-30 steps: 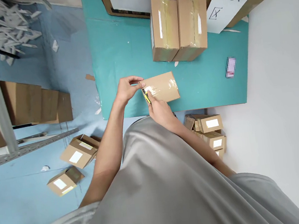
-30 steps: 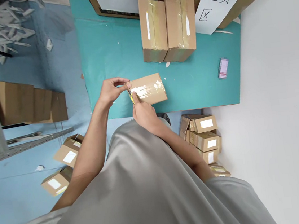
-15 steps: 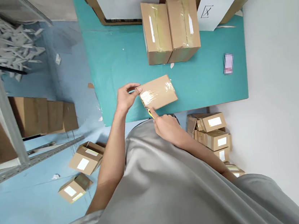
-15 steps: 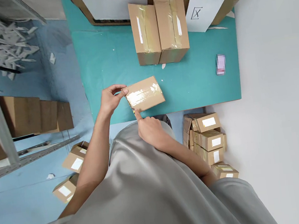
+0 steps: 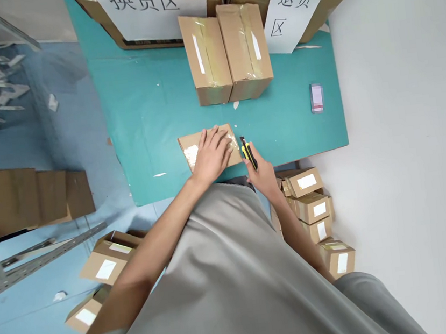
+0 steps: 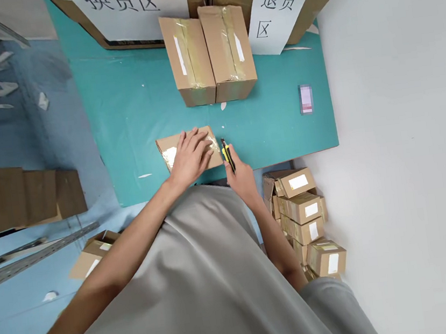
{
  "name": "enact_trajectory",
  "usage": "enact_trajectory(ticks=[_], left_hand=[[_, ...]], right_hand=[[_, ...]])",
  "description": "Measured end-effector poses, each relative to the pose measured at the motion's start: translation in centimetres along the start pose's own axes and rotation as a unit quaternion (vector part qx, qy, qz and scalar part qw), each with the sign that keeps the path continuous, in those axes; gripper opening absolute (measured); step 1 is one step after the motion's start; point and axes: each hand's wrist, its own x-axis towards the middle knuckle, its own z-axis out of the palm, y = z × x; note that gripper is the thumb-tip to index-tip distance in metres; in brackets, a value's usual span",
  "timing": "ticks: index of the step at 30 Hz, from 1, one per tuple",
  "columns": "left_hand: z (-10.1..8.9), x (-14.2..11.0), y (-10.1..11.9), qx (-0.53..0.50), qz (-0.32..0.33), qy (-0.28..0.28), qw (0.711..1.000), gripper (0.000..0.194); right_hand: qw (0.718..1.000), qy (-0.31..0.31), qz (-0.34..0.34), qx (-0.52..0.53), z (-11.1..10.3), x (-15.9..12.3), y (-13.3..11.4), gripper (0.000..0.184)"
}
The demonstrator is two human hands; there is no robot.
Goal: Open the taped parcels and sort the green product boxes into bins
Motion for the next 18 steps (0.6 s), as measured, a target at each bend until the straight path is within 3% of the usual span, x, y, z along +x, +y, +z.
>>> enact_trajectory(ticks=[7, 14, 18], left_hand=[[-0.1, -0.5, -0.6, -0.002, -0.003, -0.005, 1.000, 0.031], [0.5, -0.7, -0.4, 0.063, 0.000, -0.015, 0.998, 0.034], [0.5, -1.0, -0.5, 0.106, 0.003, -0.025, 0.994, 0.036]], right_hand=[[0.993, -0.015, -0.009, -0.118, 0.4, 0.0, -2.8, 0.071], [0.966, -0.065, 0.081, -0.237, 0.0, 0.5, -7.4, 0.075], [0.947, -0.083, 0.100, -0.292, 0.1, 0.4, -9.7, 0.079]])
